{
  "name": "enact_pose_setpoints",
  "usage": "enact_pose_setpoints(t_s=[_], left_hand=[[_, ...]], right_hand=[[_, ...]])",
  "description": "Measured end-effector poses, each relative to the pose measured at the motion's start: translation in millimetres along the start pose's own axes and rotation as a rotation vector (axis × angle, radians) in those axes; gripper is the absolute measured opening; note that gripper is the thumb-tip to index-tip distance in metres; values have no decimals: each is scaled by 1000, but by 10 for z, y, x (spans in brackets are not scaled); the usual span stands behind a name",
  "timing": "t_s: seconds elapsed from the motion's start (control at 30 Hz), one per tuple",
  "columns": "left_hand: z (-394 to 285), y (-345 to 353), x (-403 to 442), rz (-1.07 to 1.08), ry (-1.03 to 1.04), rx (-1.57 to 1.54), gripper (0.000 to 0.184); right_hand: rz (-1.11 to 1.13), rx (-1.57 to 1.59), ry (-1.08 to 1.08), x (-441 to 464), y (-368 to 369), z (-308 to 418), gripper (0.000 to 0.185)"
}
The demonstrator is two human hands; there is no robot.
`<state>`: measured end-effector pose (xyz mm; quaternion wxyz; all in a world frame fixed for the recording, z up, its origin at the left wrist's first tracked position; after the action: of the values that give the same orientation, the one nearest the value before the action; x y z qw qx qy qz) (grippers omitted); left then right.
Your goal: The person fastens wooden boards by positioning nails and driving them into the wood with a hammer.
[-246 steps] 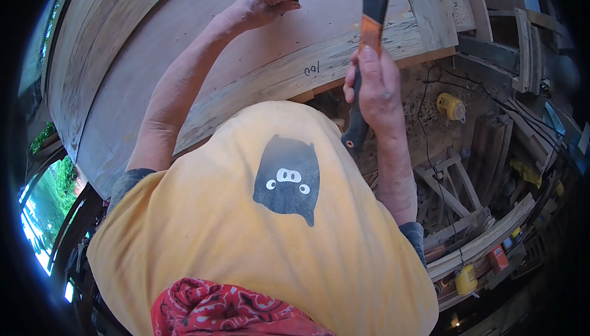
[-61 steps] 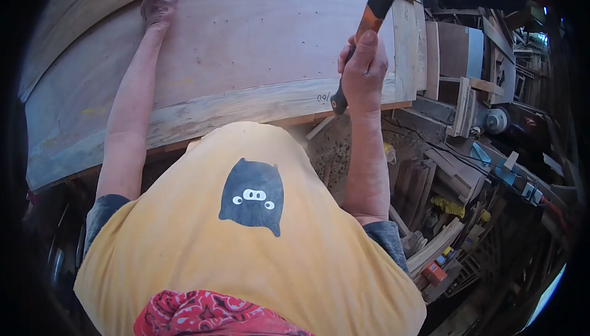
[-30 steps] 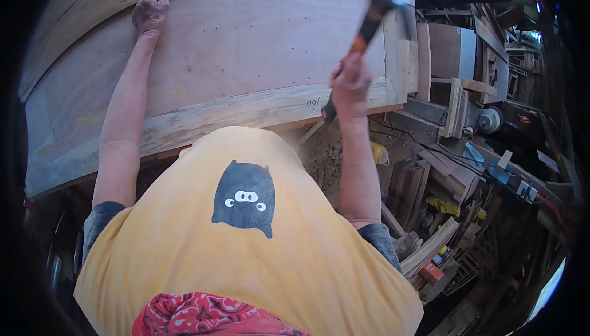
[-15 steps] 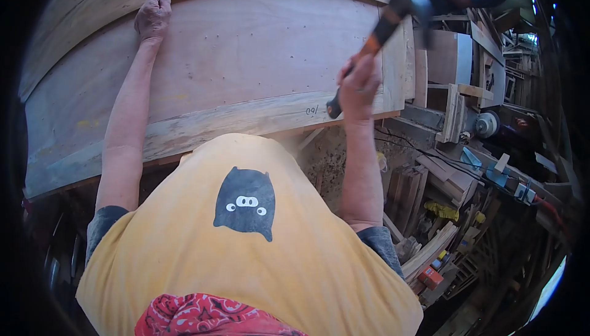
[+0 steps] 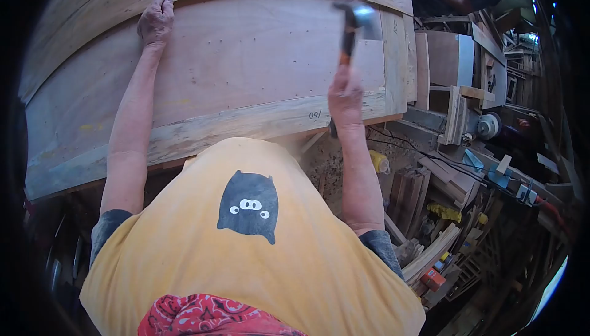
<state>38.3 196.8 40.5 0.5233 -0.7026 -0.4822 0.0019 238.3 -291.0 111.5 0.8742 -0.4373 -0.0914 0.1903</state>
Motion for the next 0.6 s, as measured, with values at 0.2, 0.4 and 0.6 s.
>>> enact_pose_setpoints(t_s=[0.2,0.4,0.6], left_hand=[[-54,-15,-21,0,17,-19,30],[-24,27,-13,21,-8,8,30],[3,43,2,3,4,-29,33]], right_hand=[[384,349,630,-156,353,-193,52],[171,397,369,346,112,428,58],[310,-83,438,901,465,-26,50]])
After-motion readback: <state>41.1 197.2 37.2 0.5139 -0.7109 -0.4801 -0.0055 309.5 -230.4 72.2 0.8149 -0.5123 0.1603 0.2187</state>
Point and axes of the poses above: each hand's wrist, its own x-axis towards the middle knuckle, its own y-axis out of the palm, z = x × y, the point moved 10 cm from there along x, towards the middle knuckle, and after that the axes turned 10 degrees about y, right-handed, at the moved point
